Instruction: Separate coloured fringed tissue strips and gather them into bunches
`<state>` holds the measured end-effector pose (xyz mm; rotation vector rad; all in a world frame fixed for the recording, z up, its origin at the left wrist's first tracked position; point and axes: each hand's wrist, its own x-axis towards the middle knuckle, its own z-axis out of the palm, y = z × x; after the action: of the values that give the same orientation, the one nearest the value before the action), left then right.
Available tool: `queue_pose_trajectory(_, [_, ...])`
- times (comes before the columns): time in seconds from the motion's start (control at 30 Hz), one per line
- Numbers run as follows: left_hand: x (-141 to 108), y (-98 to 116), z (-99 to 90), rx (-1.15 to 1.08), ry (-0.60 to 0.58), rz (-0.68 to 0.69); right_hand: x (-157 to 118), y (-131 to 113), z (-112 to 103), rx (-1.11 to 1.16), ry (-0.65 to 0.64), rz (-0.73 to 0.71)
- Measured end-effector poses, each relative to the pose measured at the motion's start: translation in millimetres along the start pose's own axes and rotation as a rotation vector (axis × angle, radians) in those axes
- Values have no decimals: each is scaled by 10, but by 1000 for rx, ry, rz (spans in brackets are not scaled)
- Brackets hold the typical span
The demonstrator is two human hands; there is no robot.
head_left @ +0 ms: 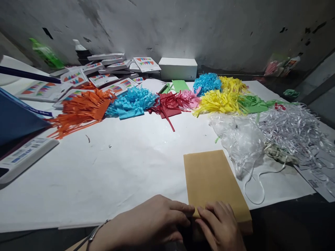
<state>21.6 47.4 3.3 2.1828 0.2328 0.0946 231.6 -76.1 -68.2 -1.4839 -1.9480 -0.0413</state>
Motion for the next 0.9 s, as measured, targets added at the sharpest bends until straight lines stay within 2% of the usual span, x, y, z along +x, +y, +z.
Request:
queue_pose_trajectory(0.07, [-4,-4,18,-6,24,-8,-58,8,4,-15,13,-6])
queue_pose_trajectory(0.23, [-2,-11,16,-3,5,-31,-60,48,-56,28,-63,-53])
queue_pose_trajectory(0.43, [5,-14,23,14,7,-47,-25,77,-41,50,97,-188])
queue_pose_trajectory(0.67, [12,1,73,5,47,-24,-71,111,44,70,157,-297])
queue_pose_trajectory(0.8, [0,0,88,18,61,-41,-80,46,-30,165,186,-232])
queue_pose_trajectory(0.9, [-2,-1,68,9,62,-61,-50,11,-142,392,174,-78])
